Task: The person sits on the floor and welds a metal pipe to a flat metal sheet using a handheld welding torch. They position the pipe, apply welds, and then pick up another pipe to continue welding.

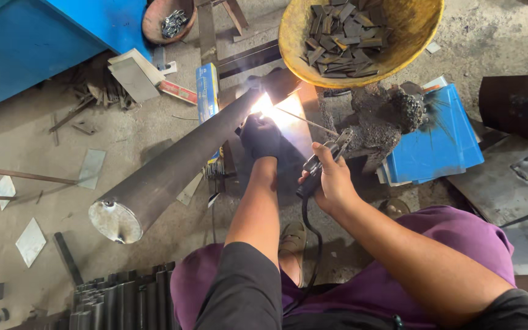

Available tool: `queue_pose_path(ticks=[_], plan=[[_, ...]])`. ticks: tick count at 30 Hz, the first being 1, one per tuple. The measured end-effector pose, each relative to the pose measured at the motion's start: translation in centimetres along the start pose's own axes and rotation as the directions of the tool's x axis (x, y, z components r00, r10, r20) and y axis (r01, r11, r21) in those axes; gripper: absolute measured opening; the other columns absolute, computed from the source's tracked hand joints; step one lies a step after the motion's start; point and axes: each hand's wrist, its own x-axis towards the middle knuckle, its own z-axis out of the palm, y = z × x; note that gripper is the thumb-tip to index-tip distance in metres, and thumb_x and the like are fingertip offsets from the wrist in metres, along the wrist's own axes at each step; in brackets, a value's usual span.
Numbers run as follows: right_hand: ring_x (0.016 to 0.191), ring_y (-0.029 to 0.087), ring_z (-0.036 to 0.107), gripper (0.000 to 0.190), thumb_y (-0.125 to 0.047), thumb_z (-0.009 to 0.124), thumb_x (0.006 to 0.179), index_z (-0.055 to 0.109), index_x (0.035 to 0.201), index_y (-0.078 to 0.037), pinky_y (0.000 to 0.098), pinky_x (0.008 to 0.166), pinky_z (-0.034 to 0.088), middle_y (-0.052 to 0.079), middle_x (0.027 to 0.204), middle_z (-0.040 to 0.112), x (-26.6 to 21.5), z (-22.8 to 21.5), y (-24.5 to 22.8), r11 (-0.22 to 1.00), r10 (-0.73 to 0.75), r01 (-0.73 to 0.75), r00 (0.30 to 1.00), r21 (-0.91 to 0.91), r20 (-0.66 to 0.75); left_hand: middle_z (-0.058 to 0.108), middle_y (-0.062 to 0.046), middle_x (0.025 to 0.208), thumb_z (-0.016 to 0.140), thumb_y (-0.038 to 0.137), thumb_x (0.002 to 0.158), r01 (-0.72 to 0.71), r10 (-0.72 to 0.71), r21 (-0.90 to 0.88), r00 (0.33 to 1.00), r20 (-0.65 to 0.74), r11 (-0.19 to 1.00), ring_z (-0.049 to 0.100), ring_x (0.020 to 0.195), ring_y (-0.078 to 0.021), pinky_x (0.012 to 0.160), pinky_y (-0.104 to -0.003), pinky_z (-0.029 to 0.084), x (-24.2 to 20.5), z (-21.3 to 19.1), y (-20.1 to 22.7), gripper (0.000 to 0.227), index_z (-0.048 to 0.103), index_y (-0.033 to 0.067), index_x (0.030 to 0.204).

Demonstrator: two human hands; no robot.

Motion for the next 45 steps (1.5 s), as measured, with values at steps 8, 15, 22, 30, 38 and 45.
queue_pose_path(ticks=[8, 15, 22, 30, 38, 45], plan=[[0.059, 0.021, 0.06, 0.034, -0.03, 0.076, 0.088, 0.05, 0.096, -0.011, 0.0427, 0.054, 0.055, 0.006, 0.072, 0.055, -0.4, 0.1, -0.3, 1.0, 0.015, -0.015, 1.0, 0.014, -0.003, 0.074, -0.018, 0.095, 0.069, 0.015, 0.081, -0.301, 0.293, -0.021, 0.94, -0.172, 0.953, 0.07, 0.091, -0.0355, 0.082, -0.046, 0.056, 0.0, 0.0, -0.6, 0.016, 0.073, 0.008, 0.096], [0.059, 0.021, 0.06, 0.035, -0.033, 0.075, 0.087, 0.05, 0.099, -0.013, 0.0424, 0.053, 0.055, 0.006, 0.074, 0.056, -0.6, 0.2, -0.6, 0.997, 0.063, -0.065, 0.996, -0.032, -0.058, 0.073, -0.02, 0.095, 0.068, 0.015, 0.08, -0.159, 0.161, -0.027, 0.985, 0.059, 0.987, 0.068, 0.092, -0.0376, 0.082, -0.047, 0.055, -0.5, -1.3, -0.5, 0.018, 0.072, 0.006, 0.095], [0.061, 0.021, 0.061, 0.036, -0.032, 0.076, 0.09, 0.049, 0.103, -0.012, 0.0416, 0.055, 0.056, 0.007, 0.076, 0.058, -1.0, 0.7, -0.9, 0.998, 0.037, -0.039, 0.998, -0.05, -0.046, 0.071, -0.022, 0.095, 0.067, 0.016, 0.079, -0.158, 0.16, -0.031, 0.984, 0.08, 0.987, 0.067, 0.093, -0.0397, 0.083, -0.049, 0.054, -0.9, -2.1, -0.6, 0.02, 0.071, 0.0041, 0.095], [0.06, 0.023, 0.058, 0.037, -0.027, 0.074, 0.09, 0.044, 0.108, -0.013, 0.043, 0.052, 0.053, 0.008, 0.078, 0.055, -0.6, 0.6, -2.2, 0.987, -0.158, 0.156, 0.984, -0.026, -0.088, 0.069, -0.024, 0.096, 0.066, 0.017, 0.078, -0.222, 0.223, 0.038, 0.975, -0.018, 0.974, 0.065, 0.095, -0.0422, 0.083, -0.051, 0.053, 0.4, -0.2, -0.3, 0.022, 0.07, 0.0018, 0.094], [0.058, 0.022, 0.055, 0.038, -0.026, 0.074, 0.089, 0.041, 0.105, -0.017, 0.0437, 0.055, 0.051, 0.006, 0.077, 0.052, 0.4, -0.6, -4.1, 0.987, -0.155, 0.159, 0.983, 0.03, -0.095, 0.072, -0.024, 0.1, 0.069, 0.028, 0.082, -0.031, 0.015, 0.1, 0.987, 0.159, 0.994, 0.067, 0.101, -0.0427, 0.091, -0.054, 0.05, 0.3, -2.2, 1.3, 0.026, 0.074, 0.0053, 0.094], [0.062, 0.023, 0.056, 0.032, -0.026, 0.073, 0.092, 0.046, 0.106, -0.016, 0.0441, 0.059, 0.051, 0.006, 0.08, 0.053, 0.5, -1.4, -5.5, 0.972, -0.233, 0.233, 0.971, -0.012, -0.048, 0.062, -0.031, 0.129, 0.068, 0.056, 0.086, 0.092, -0.176, 0.241, 0.918, 0.354, 0.966, 0.059, 0.122, -0.0436, 0.103, -0.049, 0.044, 0.1, -6.0, 1.0, 0.067, 0.067, 0.0004, 0.123]])
